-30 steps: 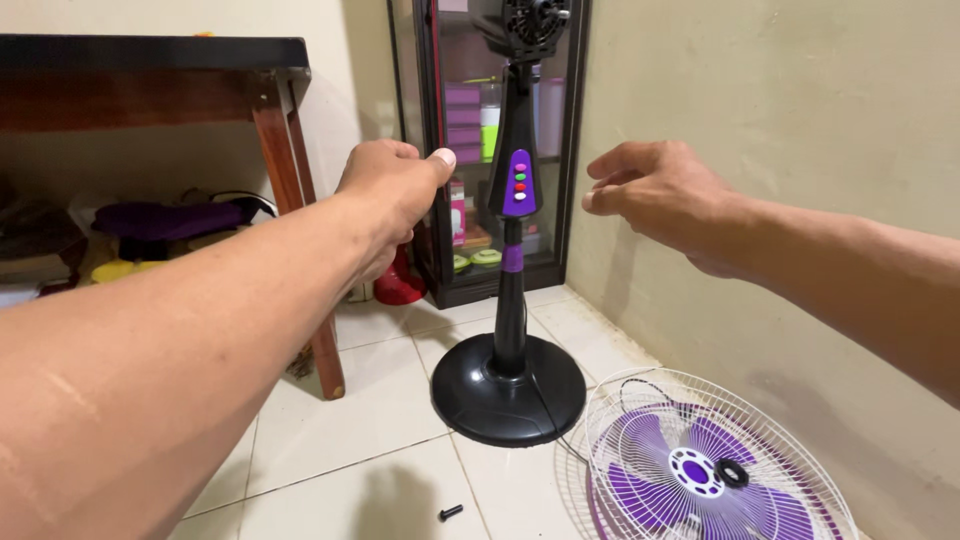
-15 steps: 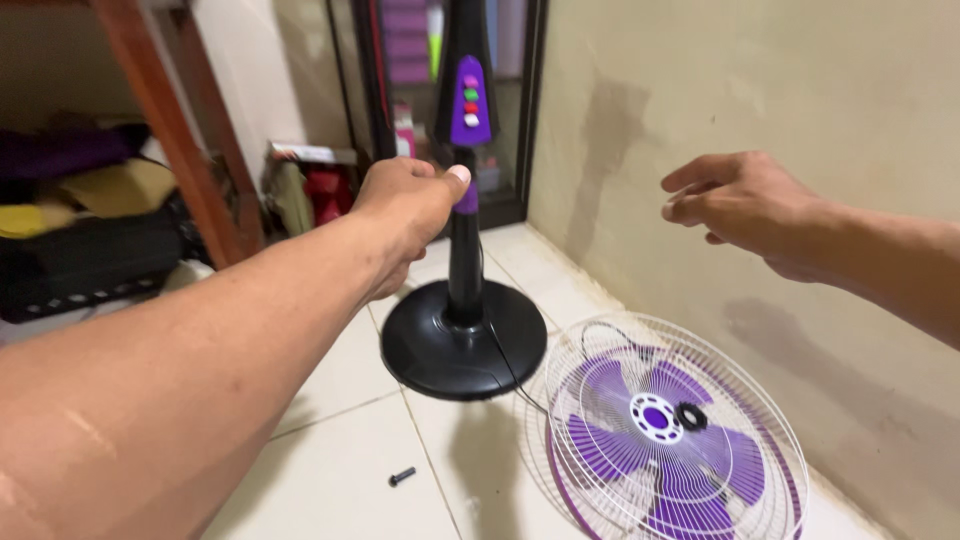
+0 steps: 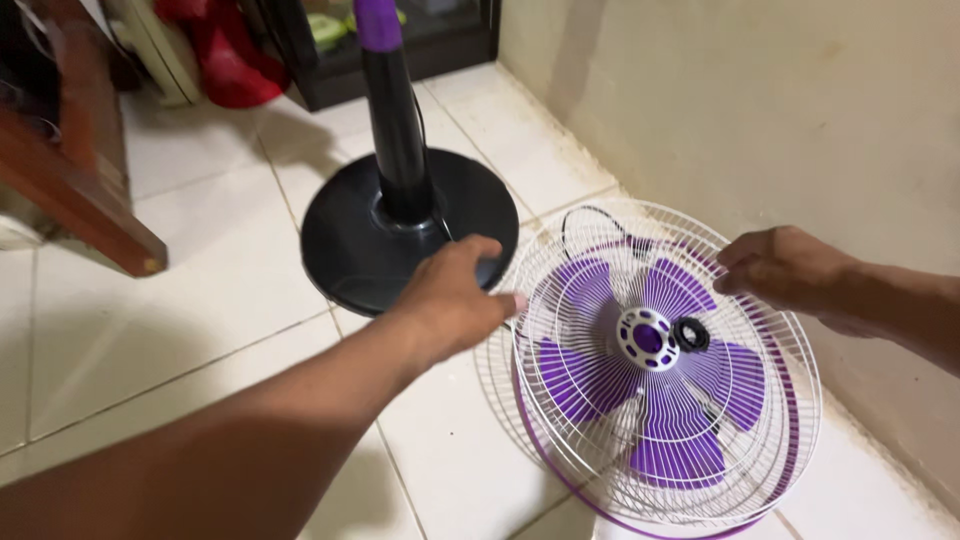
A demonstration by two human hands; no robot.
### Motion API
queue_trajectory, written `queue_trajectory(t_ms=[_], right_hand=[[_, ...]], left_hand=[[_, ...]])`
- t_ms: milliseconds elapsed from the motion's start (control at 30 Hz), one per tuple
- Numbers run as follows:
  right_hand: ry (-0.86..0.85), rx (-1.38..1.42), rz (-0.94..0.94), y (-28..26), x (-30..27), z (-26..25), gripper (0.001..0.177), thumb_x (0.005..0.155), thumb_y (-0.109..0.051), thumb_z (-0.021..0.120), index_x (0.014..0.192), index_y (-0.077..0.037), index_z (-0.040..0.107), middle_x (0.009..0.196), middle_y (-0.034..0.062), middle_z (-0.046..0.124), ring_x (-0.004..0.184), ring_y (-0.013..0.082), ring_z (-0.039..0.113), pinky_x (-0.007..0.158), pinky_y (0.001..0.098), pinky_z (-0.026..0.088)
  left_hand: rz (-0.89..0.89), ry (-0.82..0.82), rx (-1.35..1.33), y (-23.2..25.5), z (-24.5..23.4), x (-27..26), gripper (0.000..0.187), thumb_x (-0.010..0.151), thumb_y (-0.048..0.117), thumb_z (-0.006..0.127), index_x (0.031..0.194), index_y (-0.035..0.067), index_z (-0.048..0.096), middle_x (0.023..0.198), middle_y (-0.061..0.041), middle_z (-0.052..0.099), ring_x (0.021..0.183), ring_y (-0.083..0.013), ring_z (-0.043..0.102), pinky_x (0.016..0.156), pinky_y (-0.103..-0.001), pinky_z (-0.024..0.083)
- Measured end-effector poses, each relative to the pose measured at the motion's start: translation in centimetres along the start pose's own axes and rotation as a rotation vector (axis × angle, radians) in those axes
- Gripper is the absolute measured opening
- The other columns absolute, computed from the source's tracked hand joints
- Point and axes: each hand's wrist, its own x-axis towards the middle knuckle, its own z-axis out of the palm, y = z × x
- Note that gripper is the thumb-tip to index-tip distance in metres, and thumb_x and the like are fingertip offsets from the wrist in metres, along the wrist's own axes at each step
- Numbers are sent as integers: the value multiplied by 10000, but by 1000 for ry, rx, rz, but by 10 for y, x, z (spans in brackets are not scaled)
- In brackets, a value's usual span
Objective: The person disassembles a standing electric fan by removing the front grille, fan blades, and rear grille, then reassembles the fan by reinstalling the rear grille, fan blades, and front grille in sequence.
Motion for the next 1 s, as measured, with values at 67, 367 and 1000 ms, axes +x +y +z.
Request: queue_trajectory(t_ms=[67,367,1000], right_hand=[[-60,-44,22,18,17,11,546,983,-266,681,1482,-113,521,1529,125,561,1459,274,497,1263,464,376],[-273,-219,108,68,49,72,494,1000,-253,679,1478,-229,556,1605,92,463,1505,282,448,1283,519,363],[-446,20,18,73,11,118,517,920,-229,711,1412,-184,558,1466,91,524,1340,284,571,1204,468,434]], left_hand=[[62,-102,129,-11,17,3,687,836,264,782,1448,149,493,1539,-55,461,1435,-247,427,1174,-354,351],[310,-423,756,-38,82,8,704,871,-81,540,1487,256,491,1645,-20,217,1535,-279,106,1227,-577,103],[660,-469,785,-38,86,2,410,883,-53,522,1264,93,570,1461,-52,473,1458,-218,324,1220,-632,91]])
